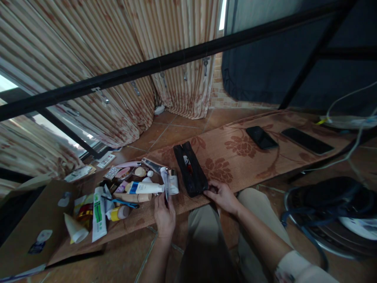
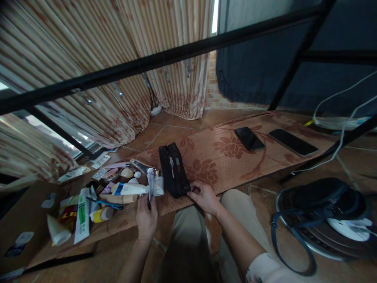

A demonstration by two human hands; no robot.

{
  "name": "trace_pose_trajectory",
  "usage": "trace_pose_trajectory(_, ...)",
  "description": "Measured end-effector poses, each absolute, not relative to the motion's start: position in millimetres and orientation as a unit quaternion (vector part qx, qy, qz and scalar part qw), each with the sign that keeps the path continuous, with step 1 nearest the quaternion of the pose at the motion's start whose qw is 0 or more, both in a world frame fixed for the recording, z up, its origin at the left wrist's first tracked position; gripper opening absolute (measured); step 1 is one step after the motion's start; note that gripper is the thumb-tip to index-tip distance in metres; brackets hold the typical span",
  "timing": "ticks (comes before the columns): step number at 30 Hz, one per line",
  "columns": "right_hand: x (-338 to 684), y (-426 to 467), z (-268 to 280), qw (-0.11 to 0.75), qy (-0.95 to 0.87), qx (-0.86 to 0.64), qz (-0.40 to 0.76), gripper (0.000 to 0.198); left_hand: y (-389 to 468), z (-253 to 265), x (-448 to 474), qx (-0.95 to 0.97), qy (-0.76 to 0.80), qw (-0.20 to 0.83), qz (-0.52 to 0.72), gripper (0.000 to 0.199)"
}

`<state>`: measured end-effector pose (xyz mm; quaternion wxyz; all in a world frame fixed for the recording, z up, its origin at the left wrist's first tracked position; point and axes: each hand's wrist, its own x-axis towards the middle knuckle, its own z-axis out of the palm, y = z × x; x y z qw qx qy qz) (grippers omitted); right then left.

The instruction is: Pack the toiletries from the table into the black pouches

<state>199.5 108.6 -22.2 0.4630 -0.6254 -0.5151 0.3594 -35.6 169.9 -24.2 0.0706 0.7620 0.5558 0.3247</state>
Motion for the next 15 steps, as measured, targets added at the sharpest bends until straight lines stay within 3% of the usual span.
trace_pose_trajectory(5,198.7,108.5,-20.2,0.468,-0.509,-0.618,0.374,0.014,169.5,-22.4,-39.6,0.744,0.587,0.081,0.308,0.022)
trace_pose_trajectory(15,198.3,108.5,-19.6,0.462,-0.511,-0.623,0.370,0.013,172.5,-22.2,-40.0,0.733,0.586,0.125,0.322,0.024)
